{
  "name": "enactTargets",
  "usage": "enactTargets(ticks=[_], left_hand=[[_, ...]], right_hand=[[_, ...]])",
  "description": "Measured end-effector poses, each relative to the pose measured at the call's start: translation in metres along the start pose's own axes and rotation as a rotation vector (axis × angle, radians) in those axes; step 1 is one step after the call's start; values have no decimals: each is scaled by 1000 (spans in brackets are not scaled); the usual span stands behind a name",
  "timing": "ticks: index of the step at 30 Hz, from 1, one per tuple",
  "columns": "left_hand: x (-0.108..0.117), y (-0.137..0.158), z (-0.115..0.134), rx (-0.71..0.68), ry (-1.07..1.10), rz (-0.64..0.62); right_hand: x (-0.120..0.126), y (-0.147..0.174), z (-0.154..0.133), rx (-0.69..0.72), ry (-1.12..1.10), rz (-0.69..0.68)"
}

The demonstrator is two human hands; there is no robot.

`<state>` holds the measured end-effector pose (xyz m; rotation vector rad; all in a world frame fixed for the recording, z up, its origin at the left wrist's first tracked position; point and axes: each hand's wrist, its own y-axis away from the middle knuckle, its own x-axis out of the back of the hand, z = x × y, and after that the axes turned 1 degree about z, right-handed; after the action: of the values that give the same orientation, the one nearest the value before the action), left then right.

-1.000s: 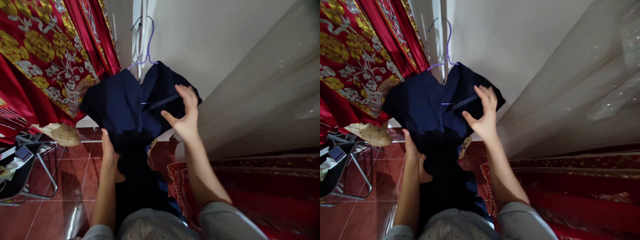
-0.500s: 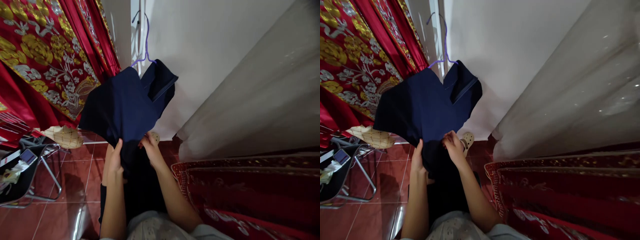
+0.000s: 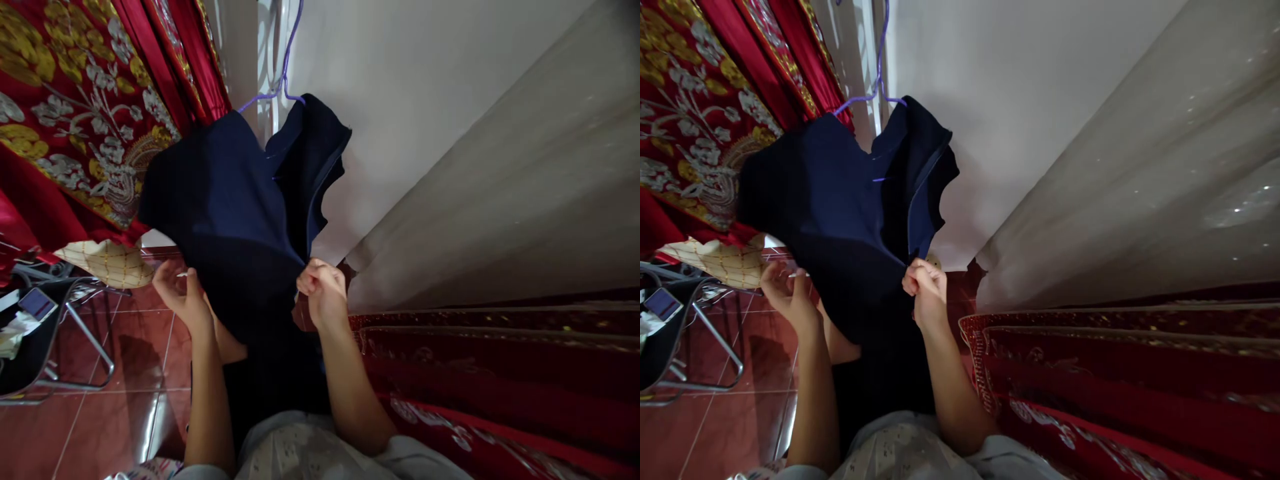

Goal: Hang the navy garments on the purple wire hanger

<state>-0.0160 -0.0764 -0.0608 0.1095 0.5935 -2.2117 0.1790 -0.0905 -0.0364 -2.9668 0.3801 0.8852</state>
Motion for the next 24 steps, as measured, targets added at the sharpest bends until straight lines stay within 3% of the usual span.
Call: enactTargets(ticks=[2,6,8,12,16,19,21,24], left_hand=[[0,7,8,-72,-10,-137],[-7,36,36,120,-24,-941],[-10,47,43,174,-58,-1107],[-14,53,41,95,-104,-1020],[-15,50,40,99,-8,-964],[-13,45,42,79,14,-954],[-12,43,42,47,-38,-942],[-14,45,34,40,-112,-925]], right_hand=[[1,7,-10,18,48,-68],[-3,16,-18,-85,285,-324],[-4,16,-18,-123,378,-410],[-5,13,-15,-108,404,-429],[-9,18,-13,-70,269,-314],[-18,15,-18,-98,174,-331],[-28,-2,-30,-75,114,-347],[-54,-51,-65,54,45,-314]])
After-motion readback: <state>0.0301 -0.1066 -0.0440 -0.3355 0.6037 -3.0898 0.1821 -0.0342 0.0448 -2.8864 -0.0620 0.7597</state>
